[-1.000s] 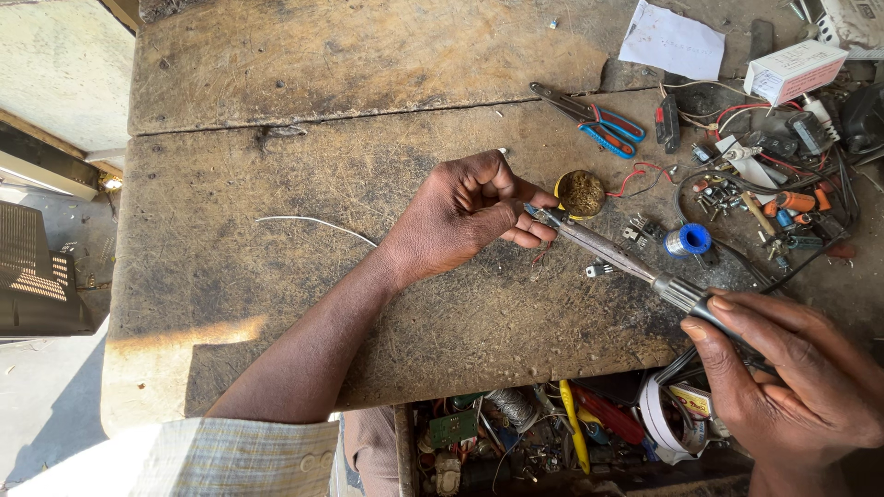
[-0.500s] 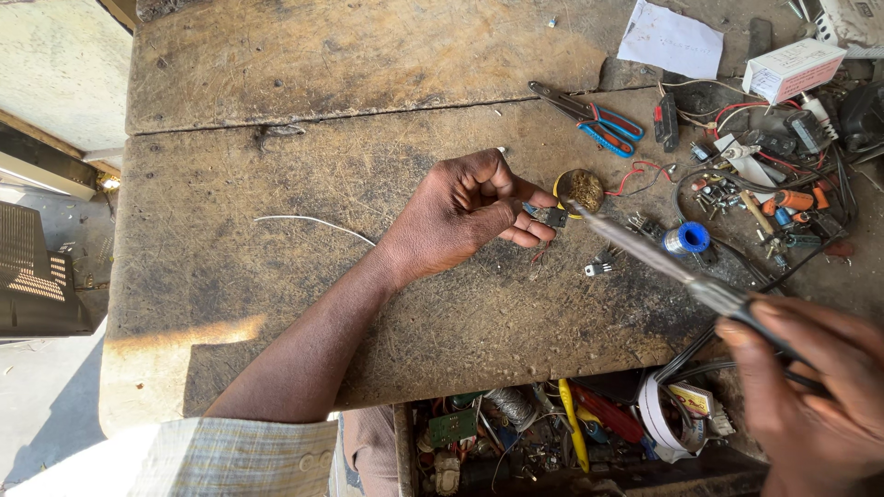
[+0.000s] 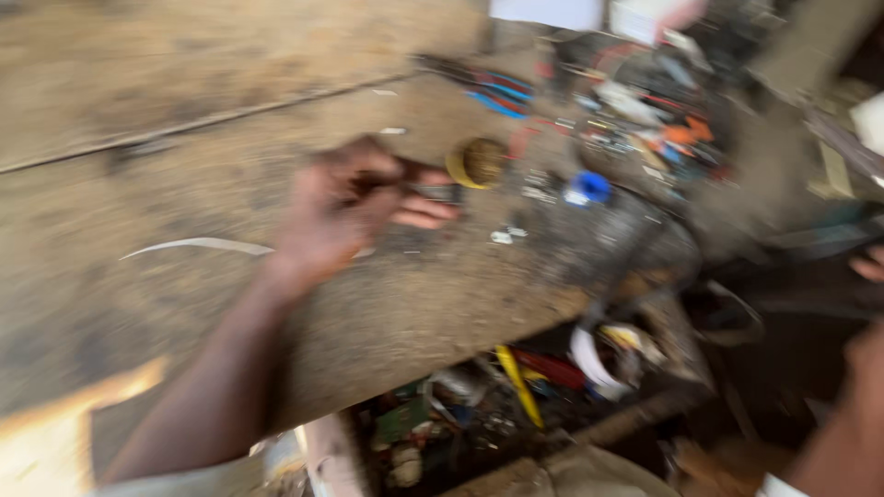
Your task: The person solders wires to small electronic components on a cluttered workbench. They use a soldering iron and solder wire to attach wires to a black component and a blue capacitor, then use pliers to trim excess wire. The person repeats the soldering process on different components throughout the clip.
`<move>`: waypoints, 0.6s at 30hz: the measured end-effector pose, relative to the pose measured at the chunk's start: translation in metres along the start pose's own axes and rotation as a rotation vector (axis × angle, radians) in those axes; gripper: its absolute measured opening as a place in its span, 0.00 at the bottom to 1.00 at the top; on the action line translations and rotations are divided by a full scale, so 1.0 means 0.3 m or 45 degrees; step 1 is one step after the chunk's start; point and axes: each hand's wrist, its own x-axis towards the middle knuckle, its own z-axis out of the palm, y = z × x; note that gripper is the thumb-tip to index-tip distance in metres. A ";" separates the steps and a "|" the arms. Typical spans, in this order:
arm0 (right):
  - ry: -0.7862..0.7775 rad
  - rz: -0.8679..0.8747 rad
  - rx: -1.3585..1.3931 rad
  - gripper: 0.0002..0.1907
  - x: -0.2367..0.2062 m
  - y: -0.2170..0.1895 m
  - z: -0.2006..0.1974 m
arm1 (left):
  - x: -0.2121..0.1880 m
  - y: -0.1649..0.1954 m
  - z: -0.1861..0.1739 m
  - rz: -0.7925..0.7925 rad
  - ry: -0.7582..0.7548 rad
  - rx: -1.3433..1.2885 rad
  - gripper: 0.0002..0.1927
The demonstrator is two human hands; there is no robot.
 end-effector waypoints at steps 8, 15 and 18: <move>0.098 -0.156 -0.114 0.14 0.066 0.002 -0.015 | 0.006 0.013 0.007 -0.016 0.032 0.087 0.11; -0.012 0.069 -0.029 0.12 0.133 0.018 0.195 | 0.001 0.002 -0.009 -0.039 0.040 -0.179 0.08; -0.102 0.096 -0.109 0.12 0.130 0.038 0.269 | 0.017 0.003 -0.022 0.009 -0.011 -0.223 0.07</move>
